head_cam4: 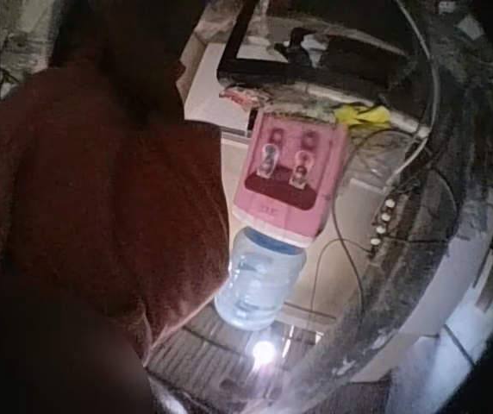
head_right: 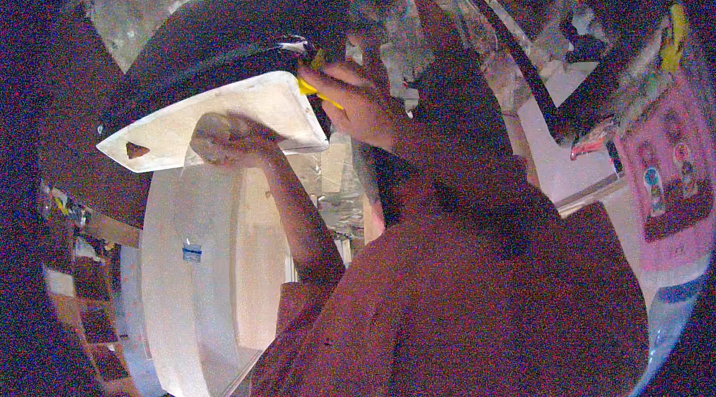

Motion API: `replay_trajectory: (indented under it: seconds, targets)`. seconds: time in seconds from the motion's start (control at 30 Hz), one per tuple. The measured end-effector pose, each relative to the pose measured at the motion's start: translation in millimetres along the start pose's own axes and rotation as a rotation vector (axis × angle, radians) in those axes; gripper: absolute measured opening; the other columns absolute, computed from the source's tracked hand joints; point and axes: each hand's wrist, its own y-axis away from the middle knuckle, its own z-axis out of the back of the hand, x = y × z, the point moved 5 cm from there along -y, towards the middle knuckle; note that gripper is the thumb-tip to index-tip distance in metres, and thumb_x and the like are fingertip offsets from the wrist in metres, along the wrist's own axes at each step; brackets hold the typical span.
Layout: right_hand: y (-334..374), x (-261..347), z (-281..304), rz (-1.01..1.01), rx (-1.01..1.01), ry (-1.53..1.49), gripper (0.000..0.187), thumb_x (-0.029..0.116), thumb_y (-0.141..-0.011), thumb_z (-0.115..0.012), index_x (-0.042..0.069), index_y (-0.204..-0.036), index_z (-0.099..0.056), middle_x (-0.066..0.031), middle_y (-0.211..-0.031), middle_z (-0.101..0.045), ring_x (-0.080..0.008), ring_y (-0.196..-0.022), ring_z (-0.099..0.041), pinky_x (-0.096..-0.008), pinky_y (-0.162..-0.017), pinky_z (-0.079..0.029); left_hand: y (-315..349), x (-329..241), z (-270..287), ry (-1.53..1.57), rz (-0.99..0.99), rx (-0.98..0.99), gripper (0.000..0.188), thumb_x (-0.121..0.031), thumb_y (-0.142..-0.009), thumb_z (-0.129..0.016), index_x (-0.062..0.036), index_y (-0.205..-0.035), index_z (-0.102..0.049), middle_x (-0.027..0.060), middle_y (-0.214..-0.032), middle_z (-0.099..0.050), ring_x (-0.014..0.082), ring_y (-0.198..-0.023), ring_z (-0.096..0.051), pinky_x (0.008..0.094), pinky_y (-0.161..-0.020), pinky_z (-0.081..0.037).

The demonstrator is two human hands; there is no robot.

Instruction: The person wipes the top and side edges of two rectangular furniture pieces using a yellow cloth. They hold a plastic water bottle in the other hand and occasionally pour water onto the cloth or the furniture surface while continuing to wipe.

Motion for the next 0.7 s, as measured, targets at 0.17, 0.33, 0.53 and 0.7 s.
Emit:
replay_trajectory:
  seconds: [0.17, 0.33, 0.53, 0.7]
  targets:
    - [5, -11, -6, -0.13, 0.111, 0.013, 0.049, -0.006, -0.079, -0.062, 0.006, -0.127, -0.063, -0.0173, -0.109, -0.062, -0.0339, -0.102, -0.063, -0.0356, -0.092, -0.051, 1, -17, -5, -0.006, 0.002, -0.047, 0.069, -0.032, -0.083, -0.078, -0.0118, -0.137, -0.04, 0.0165, -0.135, -0.051, 0.0364, -0.121, -0.053, 0.0562, -0.092, -0.054]
    - [-14, -3, 5, -0.059, 0.051, -0.001, 0.048, -0.003, -0.082, -0.06, 0.01, -0.128, -0.064, -0.016, -0.109, -0.062, -0.034, -0.099, -0.063, -0.0371, -0.086, -0.052, 3, -22, -6, 0.312, 0.201, -0.099, 0.069, -0.032, -0.083, -0.078, -0.0075, -0.136, -0.04, 0.0198, -0.136, -0.05, 0.0385, -0.118, -0.055, 0.058, -0.086, -0.055]
    - [-50, 0, 4, -0.102, 0.332, 0.082, 0.043, -0.001, -0.084, -0.059, 0.013, -0.124, -0.066, -0.0144, -0.095, -0.06, -0.0343, -0.094, -0.062, -0.0424, -0.08, -0.052, 4, -20, -3, -0.185, -0.014, -0.069, 0.082, -0.03, -0.076, -0.084, -0.0049, -0.138, -0.035, 0.0221, -0.133, -0.051, 0.0464, -0.117, -0.054, 0.0623, -0.086, -0.051]
    - [-35, -5, 12, -0.253, 0.409, 0.202, 0.04, 0.001, -0.083, -0.06, 0.013, -0.121, -0.068, -0.013, -0.096, -0.06, -0.0347, -0.096, -0.062, -0.0407, -0.081, -0.053, 2, -29, -6, -0.038, 0.026, -0.097, 0.077, -0.028, -0.078, -0.082, -0.0055, -0.136, -0.037, 0.0218, -0.131, -0.052, 0.0465, -0.114, -0.056, 0.0616, -0.087, -0.052]
